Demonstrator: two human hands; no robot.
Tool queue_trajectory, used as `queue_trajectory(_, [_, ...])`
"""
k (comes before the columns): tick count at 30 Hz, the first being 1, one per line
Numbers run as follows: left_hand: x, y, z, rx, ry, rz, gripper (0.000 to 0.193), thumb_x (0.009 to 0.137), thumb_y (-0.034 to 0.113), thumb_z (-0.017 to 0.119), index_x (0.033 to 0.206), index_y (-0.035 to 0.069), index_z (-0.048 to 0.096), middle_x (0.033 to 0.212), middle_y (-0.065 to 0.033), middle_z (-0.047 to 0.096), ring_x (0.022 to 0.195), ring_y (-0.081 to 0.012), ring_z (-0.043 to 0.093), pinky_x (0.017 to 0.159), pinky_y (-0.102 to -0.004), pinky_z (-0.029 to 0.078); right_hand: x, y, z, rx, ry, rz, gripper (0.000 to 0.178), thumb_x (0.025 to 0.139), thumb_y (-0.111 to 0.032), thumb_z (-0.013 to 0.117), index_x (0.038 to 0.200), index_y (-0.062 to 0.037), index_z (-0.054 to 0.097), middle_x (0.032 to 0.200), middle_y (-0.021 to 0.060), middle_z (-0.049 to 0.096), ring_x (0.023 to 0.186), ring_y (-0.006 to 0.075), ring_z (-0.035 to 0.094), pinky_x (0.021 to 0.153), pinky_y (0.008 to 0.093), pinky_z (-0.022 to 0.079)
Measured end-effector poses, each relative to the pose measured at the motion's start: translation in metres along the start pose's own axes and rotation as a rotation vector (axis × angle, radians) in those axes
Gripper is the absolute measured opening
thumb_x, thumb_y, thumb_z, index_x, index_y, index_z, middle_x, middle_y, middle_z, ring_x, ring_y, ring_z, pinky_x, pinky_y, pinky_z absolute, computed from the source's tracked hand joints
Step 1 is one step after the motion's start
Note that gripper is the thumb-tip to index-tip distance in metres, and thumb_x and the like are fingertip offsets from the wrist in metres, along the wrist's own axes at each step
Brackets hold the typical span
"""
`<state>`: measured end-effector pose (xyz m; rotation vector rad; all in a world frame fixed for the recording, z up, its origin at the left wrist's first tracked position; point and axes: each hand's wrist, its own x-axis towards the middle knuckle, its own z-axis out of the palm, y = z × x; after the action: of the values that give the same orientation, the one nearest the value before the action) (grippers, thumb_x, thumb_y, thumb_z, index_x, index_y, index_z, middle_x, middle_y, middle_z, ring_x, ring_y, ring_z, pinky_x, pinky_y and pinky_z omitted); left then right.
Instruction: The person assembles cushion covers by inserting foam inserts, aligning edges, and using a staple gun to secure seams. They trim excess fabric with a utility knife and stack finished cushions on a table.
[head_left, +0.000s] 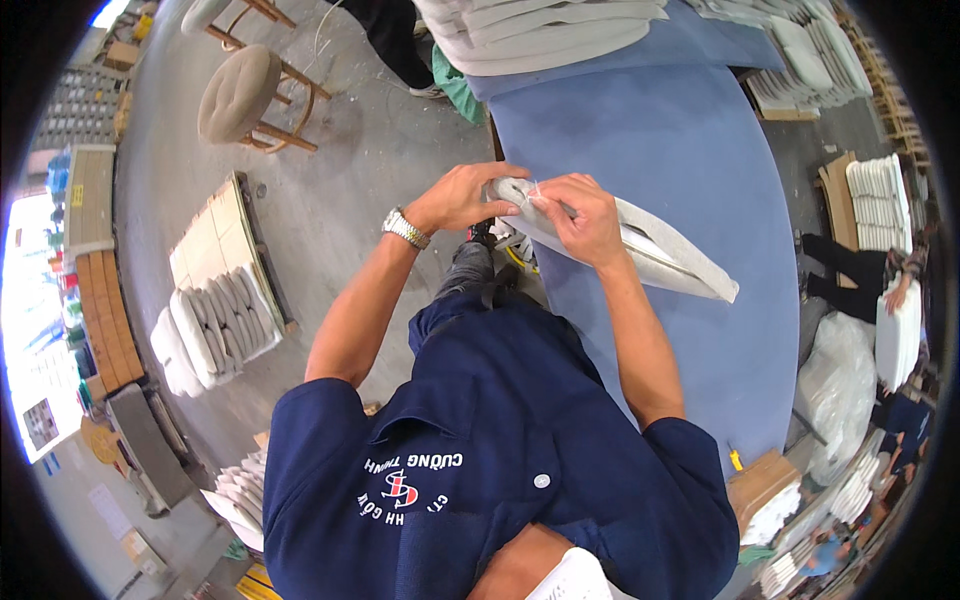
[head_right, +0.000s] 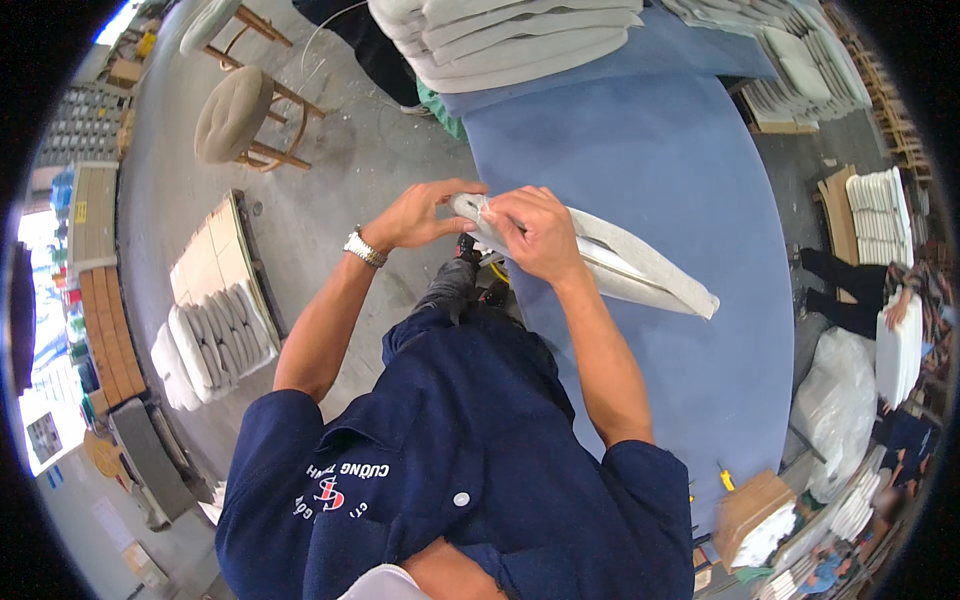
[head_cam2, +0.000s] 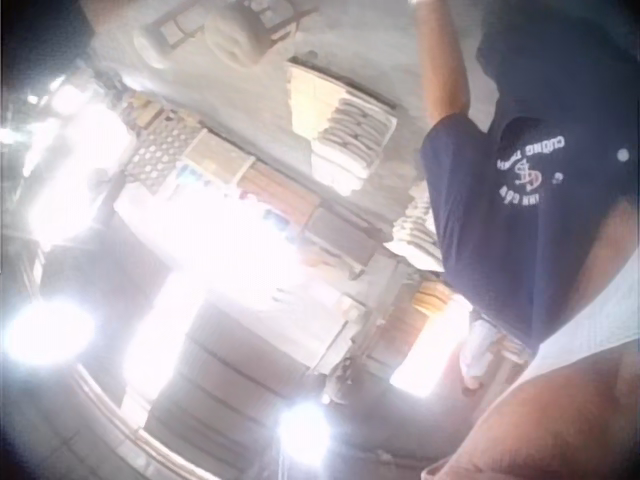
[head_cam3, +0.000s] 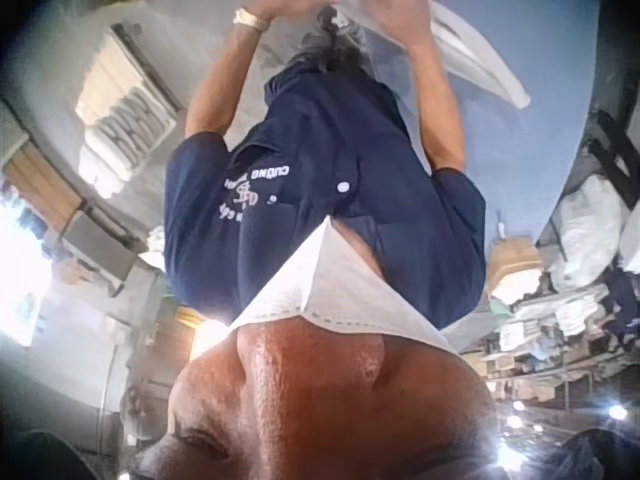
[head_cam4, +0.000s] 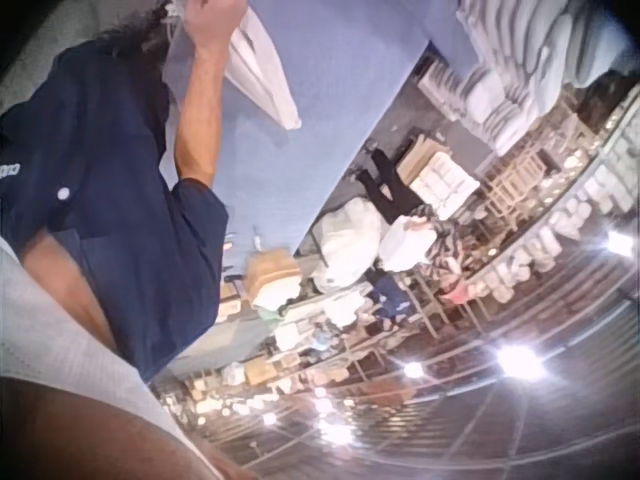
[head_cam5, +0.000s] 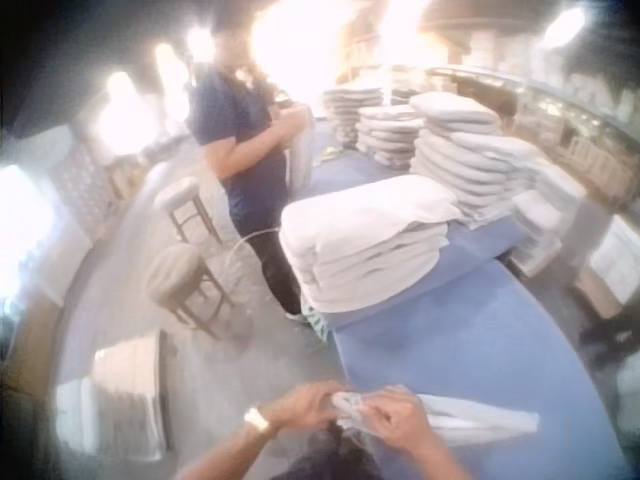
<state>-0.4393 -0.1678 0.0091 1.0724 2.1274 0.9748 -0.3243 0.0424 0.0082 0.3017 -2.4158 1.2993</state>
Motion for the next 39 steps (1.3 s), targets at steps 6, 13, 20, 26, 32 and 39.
queue_trajectory(6, [-0.003, -0.007, 0.002, -0.147, -0.016, 0.022, 0.046, 0.085, 0.017, 0.078, 0.130, 0.012, 0.070, 0.130, -0.0070, 0.072, 0.113, -0.0255, 0.069, 0.090, -0.0386, 0.054, 0.000, -0.004, 0.009, 0.007, -0.074, -0.064, 0.007, 0.085, -0.011, 0.076, 0.086, -0.0056, 0.073, 0.087, 0.0041, 0.074, 0.087, 0.0229, 0.069, 0.081, 0.0366, 0.046])
queue_trajectory(13, [-0.005, -0.016, 0.017, -0.240, 0.134, 0.127, 0.040, 0.078, 0.001, 0.079, 0.118, 0.006, 0.075, 0.124, -0.0111, 0.074, 0.117, -0.0251, 0.069, 0.105, -0.0386, 0.052, 0.001, -0.003, 0.009, -0.018, -0.111, -0.080, 0.008, 0.084, -0.012, 0.077, 0.084, -0.0061, 0.071, 0.086, 0.0042, 0.073, 0.086, 0.0234, 0.067, 0.079, 0.0367, 0.046])
queue_trajectory(20, [-0.008, -0.019, 0.022, -0.313, 0.188, -0.070, 0.047, 0.080, 0.003, 0.079, 0.126, 0.005, 0.071, 0.126, -0.0096, 0.072, 0.114, -0.0199, 0.068, 0.104, -0.0351, 0.051, 0.005, -0.002, 0.007, -0.040, -0.149, -0.096, 0.005, 0.084, -0.006, 0.075, 0.087, -0.0075, 0.072, 0.089, 0.0035, 0.075, 0.084, 0.0228, 0.067, 0.079, 0.0353, 0.045])
queue_trajectory(26, [-0.018, -0.025, 0.034, -0.433, 0.113, -0.132, 0.056, 0.078, 0.005, 0.083, 0.131, 0.001, 0.066, 0.131, -0.0111, 0.069, 0.119, -0.0201, 0.065, 0.105, -0.0345, 0.050, -0.013, -0.020, 0.004, -0.008, -0.070, -0.057, 0.012, 0.088, -0.021, 0.075, 0.081, -0.0117, 0.071, 0.087, 0.0051, 0.072, 0.088, 0.0274, 0.066, 0.082, 0.0395, 0.047])
queue_trajectory(32, [-0.057, -0.068, 0.052, -0.705, 0.127, -0.077, 0.068, 0.069, -0.009, 0.082, 0.134, 0.000, 0.062, 0.151, -0.0198, 0.054, 0.143, -0.0316, 0.048, 0.117, -0.0426, 0.041, -0.080, -0.064, -0.113, 0.155, 0.529, 0.342, 0.005, 0.093, -0.007, 0.070, 0.094, -0.0041, 0.074, 0.094, 0.0068, 0.076, 0.095, 0.0183, 0.071, 0.085, 0.0333, 0.055])
queue_trajectory(39, [-0.071, -0.079, 0.029, -0.927, -0.248, -0.145, 0.070, 0.090, 0.054, 0.072, 0.139, 0.005, 0.061, 0.159, -0.0188, 0.044, 0.154, -0.0302, 0.031, 0.120, -0.0509, 0.032, -0.275, 0.047, -0.144, -0.163, 0.437, 1.036, 0.055, 0.093, -0.045, 0.073, 0.131, -0.0065, 0.066, 0.141, 0.0169, 0.062, 0.133, 0.0304, 0.056, 0.114, 0.0419, 0.041])
